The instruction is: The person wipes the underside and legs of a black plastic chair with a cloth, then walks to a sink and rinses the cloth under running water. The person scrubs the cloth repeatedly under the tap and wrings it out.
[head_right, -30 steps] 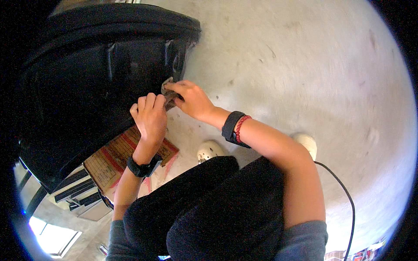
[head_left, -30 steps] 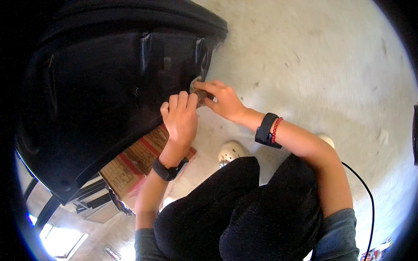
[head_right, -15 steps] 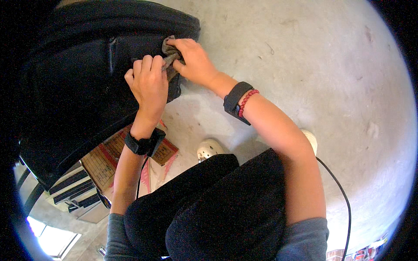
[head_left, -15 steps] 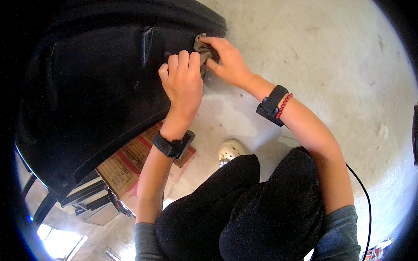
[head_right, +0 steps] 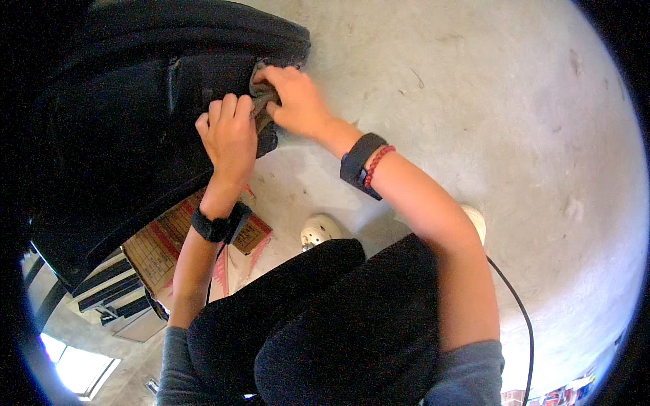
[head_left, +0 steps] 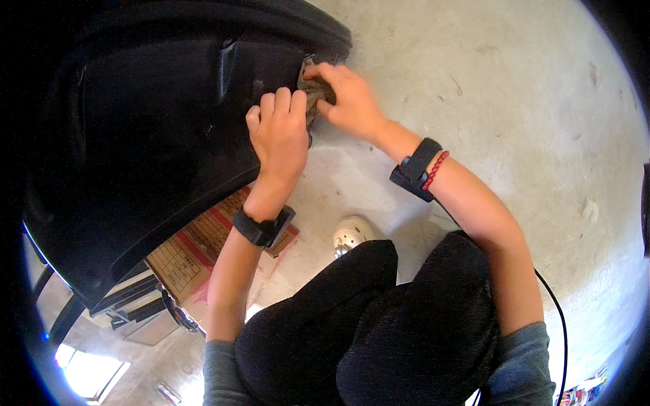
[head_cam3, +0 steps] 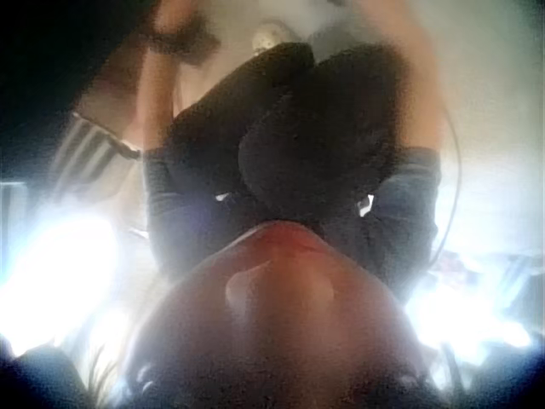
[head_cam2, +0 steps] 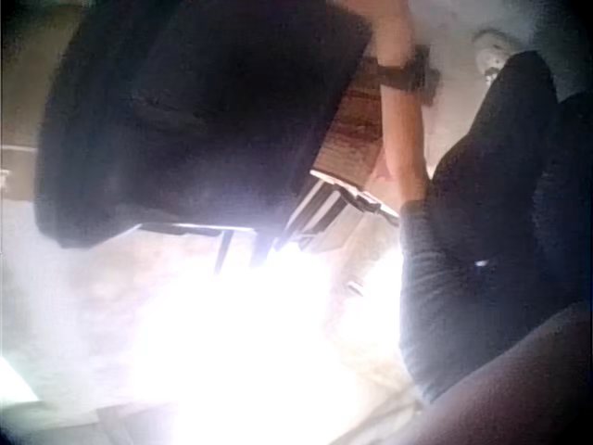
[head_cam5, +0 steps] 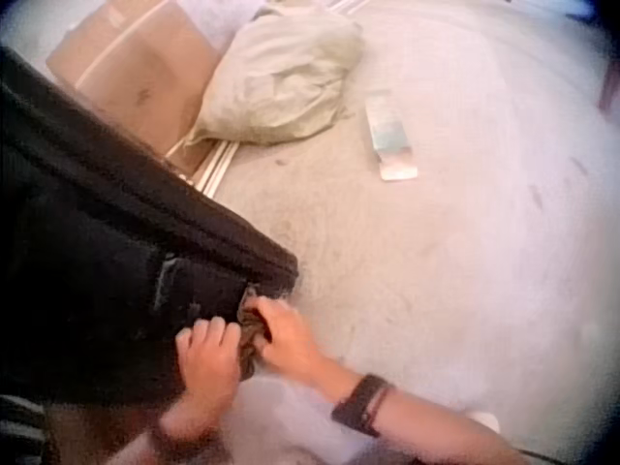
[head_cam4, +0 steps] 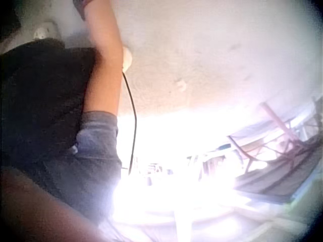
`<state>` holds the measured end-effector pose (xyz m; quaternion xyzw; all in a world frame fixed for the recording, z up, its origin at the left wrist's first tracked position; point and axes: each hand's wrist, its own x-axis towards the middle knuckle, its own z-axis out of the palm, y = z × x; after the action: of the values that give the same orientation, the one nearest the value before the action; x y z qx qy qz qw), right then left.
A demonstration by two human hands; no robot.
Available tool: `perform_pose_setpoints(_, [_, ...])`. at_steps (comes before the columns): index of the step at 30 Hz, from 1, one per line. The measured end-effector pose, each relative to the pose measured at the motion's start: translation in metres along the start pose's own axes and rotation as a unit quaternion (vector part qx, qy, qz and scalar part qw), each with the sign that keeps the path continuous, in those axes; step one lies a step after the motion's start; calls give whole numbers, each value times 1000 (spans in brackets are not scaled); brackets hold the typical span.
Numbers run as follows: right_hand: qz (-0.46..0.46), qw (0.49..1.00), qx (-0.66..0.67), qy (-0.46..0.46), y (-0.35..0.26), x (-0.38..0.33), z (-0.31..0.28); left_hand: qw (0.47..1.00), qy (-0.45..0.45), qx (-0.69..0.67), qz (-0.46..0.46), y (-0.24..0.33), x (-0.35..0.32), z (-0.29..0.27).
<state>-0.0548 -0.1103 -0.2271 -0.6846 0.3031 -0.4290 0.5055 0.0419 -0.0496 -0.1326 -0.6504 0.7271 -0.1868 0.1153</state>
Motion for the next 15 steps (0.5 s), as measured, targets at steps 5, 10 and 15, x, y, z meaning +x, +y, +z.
perform_pose_setpoints(5, [25,995,94,-18,-16,-44,40,999,-46,23,8,-5,-34,-7])
perform_pose_setpoints(10, [80,984,145,-71,-20,-62,46,996,-82,40,20,-5,-69,-14])
perform_pose_setpoints(15, [94,982,138,-84,-15,-60,28,998,-50,10,31,1,-64,-15])
